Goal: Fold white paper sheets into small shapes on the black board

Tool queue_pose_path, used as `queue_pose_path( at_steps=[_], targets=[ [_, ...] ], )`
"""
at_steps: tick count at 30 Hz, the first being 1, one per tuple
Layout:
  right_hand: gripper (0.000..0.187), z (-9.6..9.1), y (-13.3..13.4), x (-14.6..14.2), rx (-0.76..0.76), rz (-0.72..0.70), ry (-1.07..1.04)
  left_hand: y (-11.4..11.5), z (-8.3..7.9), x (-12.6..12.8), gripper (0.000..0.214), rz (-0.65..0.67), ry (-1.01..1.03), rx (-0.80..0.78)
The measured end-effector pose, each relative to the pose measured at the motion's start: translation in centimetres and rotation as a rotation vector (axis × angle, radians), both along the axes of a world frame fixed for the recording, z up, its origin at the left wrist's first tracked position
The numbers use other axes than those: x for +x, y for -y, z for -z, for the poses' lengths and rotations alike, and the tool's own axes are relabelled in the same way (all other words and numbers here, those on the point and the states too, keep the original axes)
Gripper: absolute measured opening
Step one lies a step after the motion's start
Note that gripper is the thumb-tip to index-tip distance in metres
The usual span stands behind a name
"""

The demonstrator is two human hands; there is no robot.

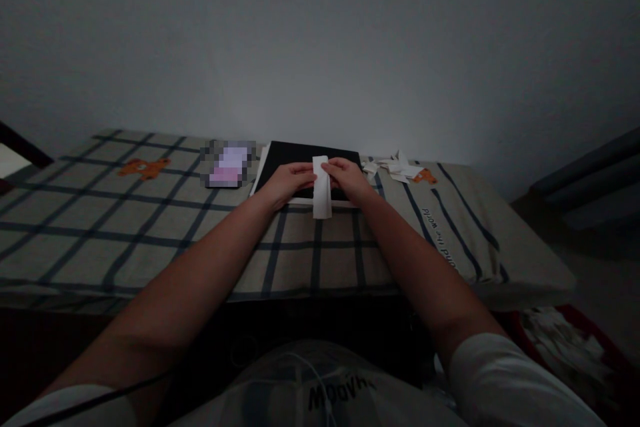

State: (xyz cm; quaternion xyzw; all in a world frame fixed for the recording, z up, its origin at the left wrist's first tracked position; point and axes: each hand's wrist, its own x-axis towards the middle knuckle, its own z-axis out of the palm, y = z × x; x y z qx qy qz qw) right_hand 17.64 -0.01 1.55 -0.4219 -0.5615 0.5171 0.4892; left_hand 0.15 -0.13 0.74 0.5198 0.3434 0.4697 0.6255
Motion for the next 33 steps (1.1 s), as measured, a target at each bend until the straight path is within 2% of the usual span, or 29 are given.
queue_pose_path(
  at_steps=[16,24,33],
  targets=[
    [0.027,0.25,-0.43,0.11,-0.043,0.011,-0.068,-0.33,0.04,0.26,0.028,0.035,0.043,-0.028],
    [0.012,0.34,-0.30,-0.19,-0.052,0.042,-0.073,0.27,-0.26,0.29,0.029,-0.053,-0.005,-0.042],
    [0.014,0.08,0.00,0.15,-0.092,-0.026,-0.094,-0.04,-0.12,-0.06,0.030,-0.008,-0.025,-0.053]
  ],
)
